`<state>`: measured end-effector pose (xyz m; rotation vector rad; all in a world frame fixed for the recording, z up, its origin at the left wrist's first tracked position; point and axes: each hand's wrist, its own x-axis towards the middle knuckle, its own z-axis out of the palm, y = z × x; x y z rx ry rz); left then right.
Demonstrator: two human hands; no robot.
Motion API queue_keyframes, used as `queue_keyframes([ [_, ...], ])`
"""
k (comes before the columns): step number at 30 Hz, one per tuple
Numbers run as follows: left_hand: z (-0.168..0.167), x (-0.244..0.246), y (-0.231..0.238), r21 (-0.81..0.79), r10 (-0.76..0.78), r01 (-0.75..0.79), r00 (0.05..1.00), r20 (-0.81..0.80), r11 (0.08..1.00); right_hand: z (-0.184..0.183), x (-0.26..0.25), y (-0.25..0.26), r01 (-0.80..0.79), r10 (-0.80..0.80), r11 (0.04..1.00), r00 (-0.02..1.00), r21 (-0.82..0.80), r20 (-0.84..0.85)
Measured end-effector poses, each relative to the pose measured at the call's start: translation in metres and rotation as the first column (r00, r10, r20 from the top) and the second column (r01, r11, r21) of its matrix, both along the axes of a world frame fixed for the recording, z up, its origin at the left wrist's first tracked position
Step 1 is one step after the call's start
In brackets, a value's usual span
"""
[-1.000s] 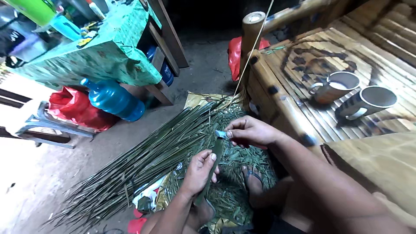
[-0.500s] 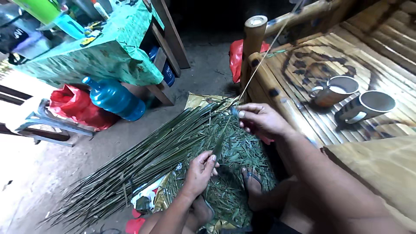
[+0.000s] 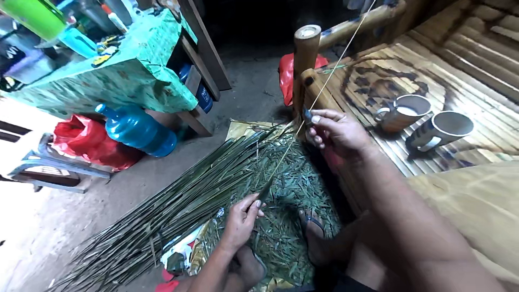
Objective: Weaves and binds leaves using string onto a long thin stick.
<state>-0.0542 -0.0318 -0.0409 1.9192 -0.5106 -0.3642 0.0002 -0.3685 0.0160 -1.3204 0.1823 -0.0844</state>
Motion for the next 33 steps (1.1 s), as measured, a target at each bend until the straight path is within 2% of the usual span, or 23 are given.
queue_keyframes([
  [2,-0.003,0.002,0.002,0.003,0.007,-0.007,1.000,0.008,1.000,0.000,-0.001,0.001,0.026,-0.026,1.000,1.000,0.002,0.008],
  [4,-0.003,0.003,0.001,-0.006,0.023,-0.023,1.000,0.016,1.000,-0.003,-0.007,0.017,-0.033,0.033,0.999,0.999,-0.039,-0.005],
  [8,0.004,0.009,-0.008,-0.044,0.069,-0.068,0.997,0.019,0.997,-0.020,-0.015,0.063,-0.373,0.369,0.927,0.925,-0.039,-0.087],
  [10,0.006,0.010,-0.009,-0.052,0.074,-0.073,0.997,0.015,0.996,-0.030,-0.017,0.079,-0.443,0.441,0.896,0.894,-0.008,-0.081],
  [12,0.005,0.010,-0.006,-0.052,0.074,-0.073,0.997,0.024,0.996,-0.030,-0.015,0.079,-0.420,0.417,0.907,0.906,-0.025,-0.067],
  [15,0.002,0.006,0.001,-0.027,0.060,-0.060,0.998,0.030,0.998,-0.022,-0.008,0.059,-0.291,0.287,0.953,0.956,-0.082,-0.063],
  [19,-0.007,0.002,0.013,0.012,0.034,-0.034,0.998,0.043,0.999,-0.013,-0.001,0.022,-0.057,0.056,0.998,0.998,-0.040,-0.019],
  [21,-0.009,0.002,0.016,0.017,0.031,-0.032,0.998,0.053,0.999,-0.011,-0.001,0.014,0.011,-0.011,1.000,1.000,-0.010,0.004],
  [23,-0.009,0.003,0.016,0.014,0.035,-0.036,0.998,0.043,0.999,-0.012,-0.003,0.021,-0.030,0.030,0.999,1.000,-0.032,-0.002],
  [27,-0.002,0.004,0.010,-0.024,0.055,-0.055,0.998,-0.015,0.998,-0.020,-0.010,0.052,-0.310,0.308,0.951,0.950,-0.020,-0.051],
  [29,-0.001,0.003,0.010,-0.036,0.050,-0.051,0.999,-0.020,0.998,-0.022,-0.008,0.052,-0.295,0.294,0.955,0.955,-0.033,-0.025],
  [33,0.001,0.002,0.010,-0.043,0.032,-0.034,0.999,-0.033,0.999,-0.018,-0.003,0.038,-0.155,0.155,0.987,0.988,-0.052,-0.003],
])
